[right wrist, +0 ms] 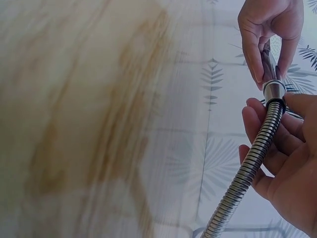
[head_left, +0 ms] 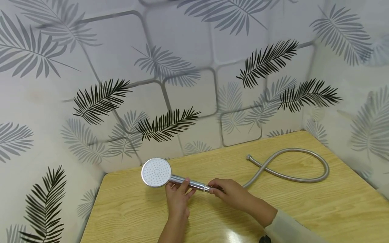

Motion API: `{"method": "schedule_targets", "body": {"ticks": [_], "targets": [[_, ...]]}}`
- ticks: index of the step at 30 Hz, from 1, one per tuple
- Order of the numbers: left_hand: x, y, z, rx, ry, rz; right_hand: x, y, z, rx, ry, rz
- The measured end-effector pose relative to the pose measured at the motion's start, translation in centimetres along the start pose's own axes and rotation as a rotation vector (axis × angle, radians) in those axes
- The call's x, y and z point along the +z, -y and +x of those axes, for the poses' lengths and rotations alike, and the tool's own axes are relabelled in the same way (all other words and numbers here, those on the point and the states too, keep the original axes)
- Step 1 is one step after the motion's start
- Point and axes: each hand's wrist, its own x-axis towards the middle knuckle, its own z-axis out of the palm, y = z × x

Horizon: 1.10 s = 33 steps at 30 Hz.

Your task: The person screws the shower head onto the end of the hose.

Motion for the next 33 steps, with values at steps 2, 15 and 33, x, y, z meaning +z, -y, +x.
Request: {"method": "schedule_targets", "body": {"ticks": [2,15,33], "targets": [[-0.01,-0.07,-0.02,0.001,0.003,-0.001,0.10,-0.04,0.04,0.004,-0.011,-0.003],[0.15,-0.25,-0.17,-0.010,0.005,0.013,0.61,0.20,0.27,-0.009,-0.098,-0.077],[-0.21,0.02,0.12,-0.004,0.020,-0.004,0.64,-0.04,0.27,-0.007,-0.061,-0.012]]}}
